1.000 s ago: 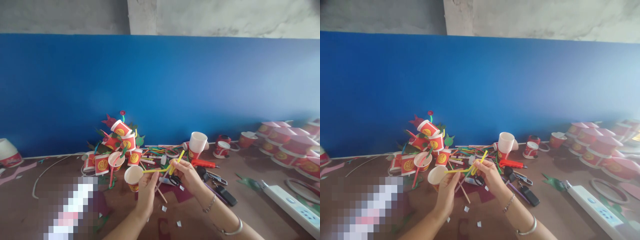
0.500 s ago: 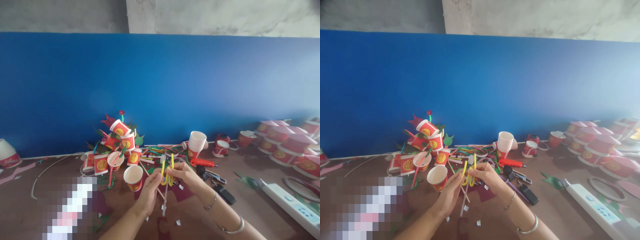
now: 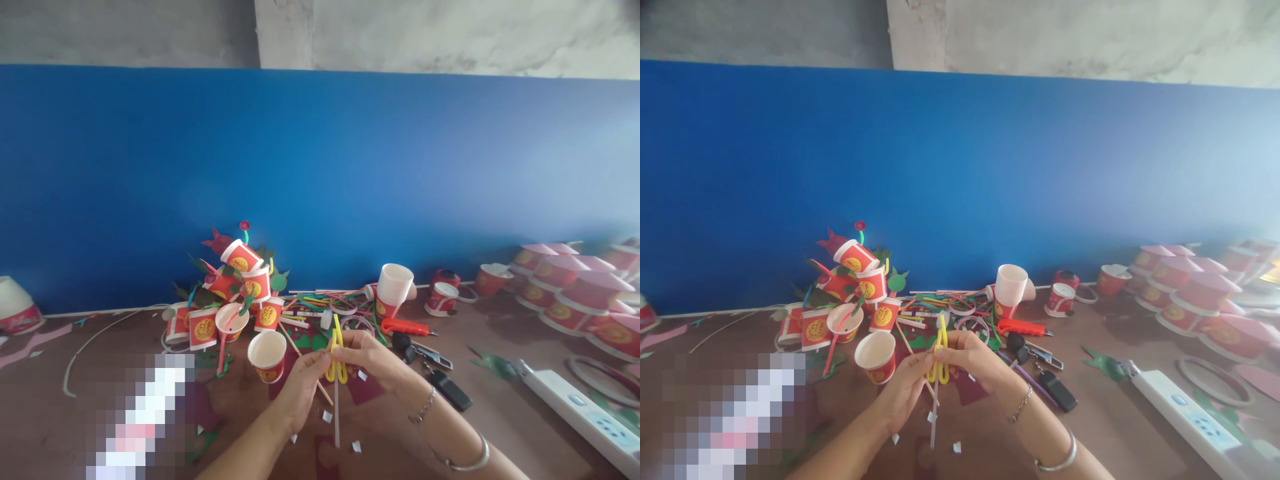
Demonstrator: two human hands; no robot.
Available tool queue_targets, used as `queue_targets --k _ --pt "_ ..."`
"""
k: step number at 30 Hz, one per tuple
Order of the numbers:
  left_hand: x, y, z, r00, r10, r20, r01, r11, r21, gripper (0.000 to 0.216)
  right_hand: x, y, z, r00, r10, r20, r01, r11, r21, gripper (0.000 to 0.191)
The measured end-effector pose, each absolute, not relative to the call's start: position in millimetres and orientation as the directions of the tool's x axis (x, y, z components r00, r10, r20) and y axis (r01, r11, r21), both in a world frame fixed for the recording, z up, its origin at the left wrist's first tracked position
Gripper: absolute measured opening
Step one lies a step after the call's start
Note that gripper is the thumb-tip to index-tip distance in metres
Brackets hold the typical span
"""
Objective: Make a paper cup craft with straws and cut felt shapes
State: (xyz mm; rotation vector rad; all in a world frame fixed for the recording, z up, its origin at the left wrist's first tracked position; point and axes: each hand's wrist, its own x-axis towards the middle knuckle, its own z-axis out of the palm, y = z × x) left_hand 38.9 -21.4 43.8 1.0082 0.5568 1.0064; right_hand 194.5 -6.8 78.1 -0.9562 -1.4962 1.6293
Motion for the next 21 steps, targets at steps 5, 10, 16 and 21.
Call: queue_targets --k 5,10,16,21 --pt "38 -23 44 0.131 0.991 0.031 -0.244 0.002 0.97 0.033 194 -3 77 -0.364 0.931 -0.016 -0.07 -0.045 -0.997 0.034" --pt "31 -37 56 -0.229 0.859 0.458 0.068 -0.455 0.888 0.022 194 4 70 -0.097 0.995 0.012 -0.241 -0.011 -0.97 0.037" --pt "4 -32 62 -0.26 0.653 0.712 0.455 -0.567 0.686 0.062 192 5 71 0.097 0.992 0.075 -0.296 0.101 -0.95 0.042" --pt "-19 -39 26 -0.345 0.736 0.582 0.42 -0.433 0.798 0.087 188 0 75 0.201 0.963 0.181 -0.214 0.224 -0.951 0.038"
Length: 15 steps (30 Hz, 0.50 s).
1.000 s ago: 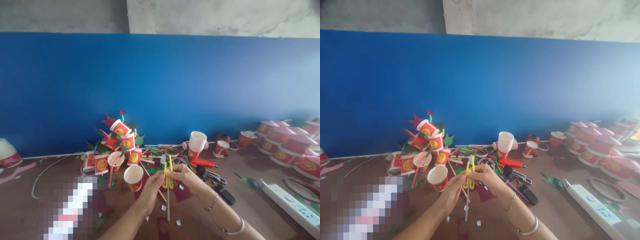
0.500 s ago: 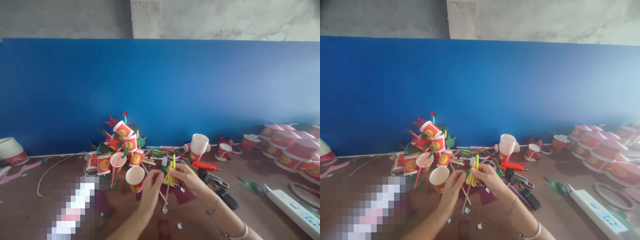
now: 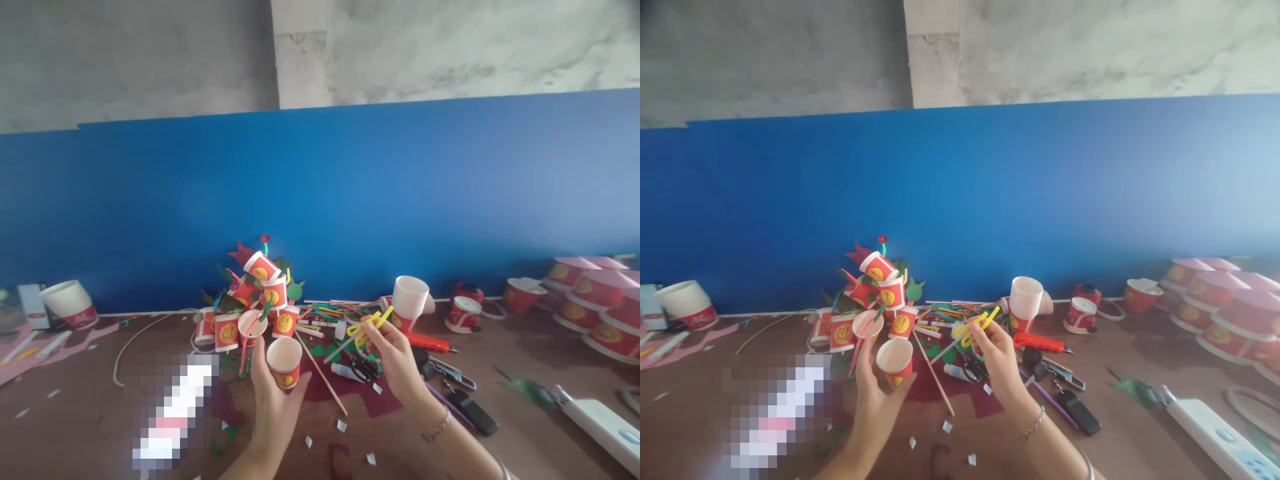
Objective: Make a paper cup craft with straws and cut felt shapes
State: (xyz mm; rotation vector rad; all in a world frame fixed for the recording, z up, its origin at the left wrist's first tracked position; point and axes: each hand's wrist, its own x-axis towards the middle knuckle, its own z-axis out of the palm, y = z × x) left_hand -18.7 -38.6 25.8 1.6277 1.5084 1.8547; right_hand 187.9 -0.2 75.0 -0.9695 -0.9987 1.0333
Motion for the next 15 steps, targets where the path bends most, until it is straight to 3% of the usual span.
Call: queue_targets --k 4,7,12,15 --pt "-18 -32 -4 -0.46 0.808 0.368 0.368 -0.204 0.907 0.094 176 -4 83 0.212 0.93 0.301 -0.123 0.331 -0.935 0.035" --pt "-15 -16 -13 -0.525 0.808 0.266 0.315 -0.106 0.943 0.086 162 -4 92 0.132 0.912 0.389 -0.052 0.399 -0.916 0.034" --pt "-8 -1 -13 -0.479 0.788 0.386 0.307 -0.262 0.915 0.049 146 1 99 -0.101 0.868 0.487 0.058 0.494 -0.868 0.024" --pt "-2 -8 -8 -0.338 0.726 0.599 0.357 -0.49 0.795 0.051 144 0 106 -0.246 0.818 0.52 0.161 0.563 -0.811 0.016"
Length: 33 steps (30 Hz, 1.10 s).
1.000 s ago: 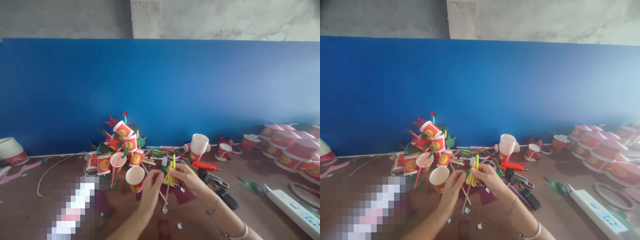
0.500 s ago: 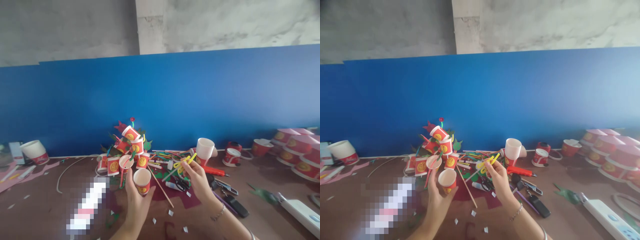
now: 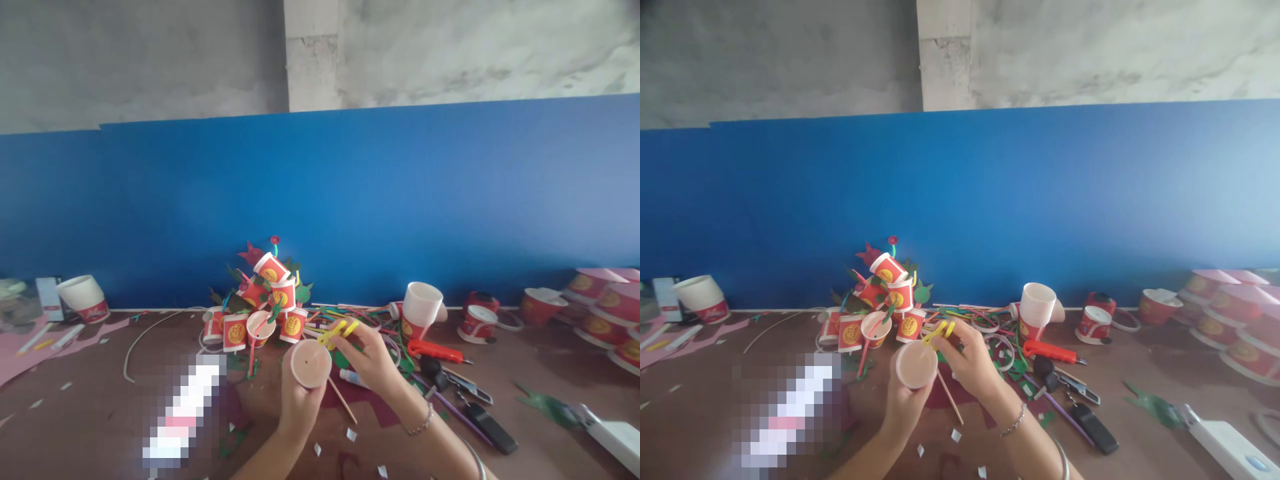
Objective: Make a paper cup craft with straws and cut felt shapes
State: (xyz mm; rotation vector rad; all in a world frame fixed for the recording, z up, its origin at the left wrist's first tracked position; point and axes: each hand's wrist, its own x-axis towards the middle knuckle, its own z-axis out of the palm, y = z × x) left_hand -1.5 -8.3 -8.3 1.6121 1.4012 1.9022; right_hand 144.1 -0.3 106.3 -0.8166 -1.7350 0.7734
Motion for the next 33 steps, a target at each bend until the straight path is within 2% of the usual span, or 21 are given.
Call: queue_targets --k 4,9,17,26,33 --pt "2 -18 -1 -0.212 0.729 0.651 0.331 -0.573 0.75 0.054 144 -11 122 -0.411 0.764 0.497 0.317 0.631 -0.708 0.01" --pt "2 -16 -3 -0.172 0.749 0.64 0.294 -0.581 0.759 0.056 140 -16 128 -0.505 0.763 0.404 0.441 0.63 -0.639 0.013" --pt "1 -14 -3 -0.15 0.77 0.62 0.253 -0.576 0.777 0.055 144 -11 121 -0.512 0.767 0.386 0.505 0.633 -0.587 0.021" --pt "1 -16 -7 -0.171 0.808 0.564 0.216 -0.528 0.821 0.055 141 -12 120 -0.501 0.767 0.4 0.508 0.635 -0.582 0.026" --pt "1 -15 -3 -0.184 0.818 0.545 0.218 -0.506 0.834 0.052 141 -12 117 -0.53 0.753 0.389 0.564 0.656 -0.502 0.028"
